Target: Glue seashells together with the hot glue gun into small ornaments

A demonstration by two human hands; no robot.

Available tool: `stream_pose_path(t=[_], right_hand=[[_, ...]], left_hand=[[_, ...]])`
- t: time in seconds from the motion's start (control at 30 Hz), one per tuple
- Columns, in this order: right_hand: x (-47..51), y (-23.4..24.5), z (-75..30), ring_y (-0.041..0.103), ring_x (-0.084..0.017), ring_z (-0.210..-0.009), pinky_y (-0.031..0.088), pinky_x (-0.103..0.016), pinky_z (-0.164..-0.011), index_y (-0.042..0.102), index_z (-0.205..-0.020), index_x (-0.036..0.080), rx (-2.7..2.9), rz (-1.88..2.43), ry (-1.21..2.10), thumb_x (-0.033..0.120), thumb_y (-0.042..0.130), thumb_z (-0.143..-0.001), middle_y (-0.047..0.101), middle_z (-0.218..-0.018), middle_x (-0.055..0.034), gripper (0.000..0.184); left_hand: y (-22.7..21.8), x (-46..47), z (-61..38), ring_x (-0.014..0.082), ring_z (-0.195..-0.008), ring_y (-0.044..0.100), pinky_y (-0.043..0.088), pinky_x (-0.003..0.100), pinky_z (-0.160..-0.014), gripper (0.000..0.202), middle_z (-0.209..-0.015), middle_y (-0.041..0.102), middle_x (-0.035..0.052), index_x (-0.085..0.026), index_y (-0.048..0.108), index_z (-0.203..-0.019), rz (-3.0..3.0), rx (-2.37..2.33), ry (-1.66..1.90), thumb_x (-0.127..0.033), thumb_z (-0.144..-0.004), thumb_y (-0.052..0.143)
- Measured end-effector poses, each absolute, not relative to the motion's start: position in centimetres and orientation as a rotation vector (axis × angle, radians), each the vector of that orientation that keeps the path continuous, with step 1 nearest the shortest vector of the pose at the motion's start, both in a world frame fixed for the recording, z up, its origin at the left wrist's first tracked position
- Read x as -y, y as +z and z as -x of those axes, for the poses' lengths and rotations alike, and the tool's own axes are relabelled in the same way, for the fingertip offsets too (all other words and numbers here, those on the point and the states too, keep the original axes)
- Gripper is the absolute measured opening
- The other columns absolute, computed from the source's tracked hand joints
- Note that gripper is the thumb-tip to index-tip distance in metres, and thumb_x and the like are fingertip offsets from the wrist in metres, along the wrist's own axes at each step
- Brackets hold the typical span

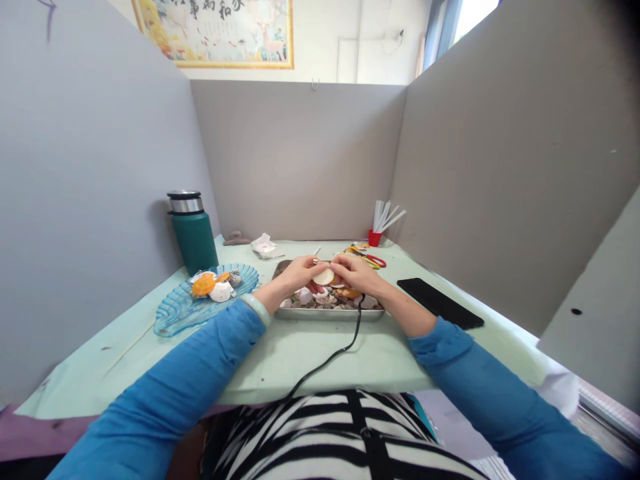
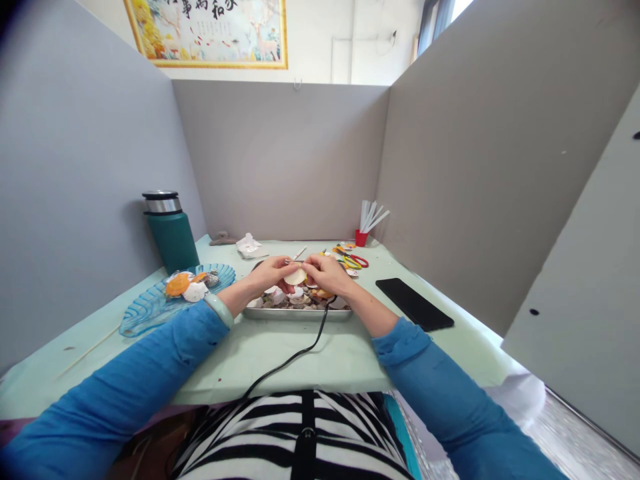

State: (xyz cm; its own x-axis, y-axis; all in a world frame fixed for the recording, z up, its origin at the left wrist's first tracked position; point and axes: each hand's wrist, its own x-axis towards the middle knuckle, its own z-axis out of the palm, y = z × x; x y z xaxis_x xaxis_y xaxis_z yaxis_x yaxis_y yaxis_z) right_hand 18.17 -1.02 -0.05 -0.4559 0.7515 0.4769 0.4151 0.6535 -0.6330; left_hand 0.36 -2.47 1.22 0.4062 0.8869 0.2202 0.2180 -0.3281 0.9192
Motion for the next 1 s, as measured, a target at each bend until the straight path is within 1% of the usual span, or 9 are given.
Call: stream_pose_path(t=[0.13, 0.3, 0.5, 0.67, 0.8, 1.0], right_hand=[[1.0, -0.1, -18.2, 0.046, -0.008, -0.048, 0.034, -0.02, -0.049, 0.052, -0.073, 0.016, 2.096, 0.901, 0.536, 0.043, 0.041, -0.082, 0.055, -0.056, 0.0023, 0.03], [1.0, 0.0, -18.2, 0.045, -0.008, -0.048, 0.033, -0.02, -0.049, 0.052, -0.073, 0.016, 2.095, 0.909, 0.497, 0.043, 0.04, -0.083, 0.055, -0.056, 0.0024, 0.03], [1.0, -0.1, -18.2, 0.045, -0.008, -0.048, 0.033, -0.02, -0.051, 0.051, -0.068, 0.016, 2.108, 0.915, 0.469, 0.043, 0.039, -0.083, 0.056, -0.056, 0.0021, 0.034], [1.0, -0.1, -18.3, 0.046, -0.007, -0.049, 0.033, -0.02, -0.051, 0.052, -0.066, 0.016, 2.138, 0.917, 0.415, 0.041, 0.039, -0.084, 0.057, -0.057, 0.0016, 0.033], [1.1, 0.1, -18.3, 0.045, -0.008, -0.049, 0.032, -0.02, -0.051, 0.052, -0.064, 0.016, 2.186, 0.914, 0.364, 0.039, 0.04, -0.084, 0.057, -0.058, 0.0013, 0.033], [1.1, 0.0, -18.3, 0.044, -0.008, -0.05, 0.031, -0.021, -0.052, 0.053, -0.062, 0.016, 2.237, 0.945, 0.317, 0.038, 0.038, -0.085, 0.056, -0.056, 0.0014, 0.035]], left_hand=[[1.1, 2.2, -0.2, 0.0124, -0.047, 0.06, 0.047, 0.021, -0.043, 0.039, -0.07, 0.059, 0.0038, -0.011, 0.052, -0.083, -1.766, -0.954, 0.957, -0.047, -0.07, 0.06], [0.9, 2.1, 0.0, 0.0116, -0.05, 0.061, 0.047, 0.021, -0.046, 0.039, -0.076, 0.06, 0.0048, -0.011, 0.055, -0.087, -1.768, -0.93, 0.962, -0.045, -0.07, 0.061], [0.6, 1.5, 0.2, 0.0119, -0.052, 0.061, 0.045, 0.02, -0.046, 0.039, -0.076, 0.06, 0.0045, -0.012, 0.058, -0.09, -1.764, -0.949, 1.007, -0.046, -0.07, 0.06], [0.5, 1.2, 0.3, 0.011, -0.052, 0.06, 0.04, 0.017, -0.041, 0.041, -0.073, 0.059, 0.0041, -0.011, 0.061, -0.086, -1.773, -0.994, 1.0, -0.048, -0.068, 0.061], [0.6, 1.4, 0.3, 0.0085, -0.048, 0.056, 0.034, 0.016, -0.036, 0.042, -0.071, 0.059, 0.0038, -0.011, 0.064, -0.084, -1.809, -1.047, 1.021, -0.05, -0.068, 0.059], [0.7, 1.6, 0.2, 0.0057, -0.045, 0.05, 0.03, 0.015, -0.035, 0.04, -0.071, 0.059, 0.003, -0.011, 0.066, -0.078, -1.87, -1.108, 1.022, -0.049, -0.068, 0.057]])
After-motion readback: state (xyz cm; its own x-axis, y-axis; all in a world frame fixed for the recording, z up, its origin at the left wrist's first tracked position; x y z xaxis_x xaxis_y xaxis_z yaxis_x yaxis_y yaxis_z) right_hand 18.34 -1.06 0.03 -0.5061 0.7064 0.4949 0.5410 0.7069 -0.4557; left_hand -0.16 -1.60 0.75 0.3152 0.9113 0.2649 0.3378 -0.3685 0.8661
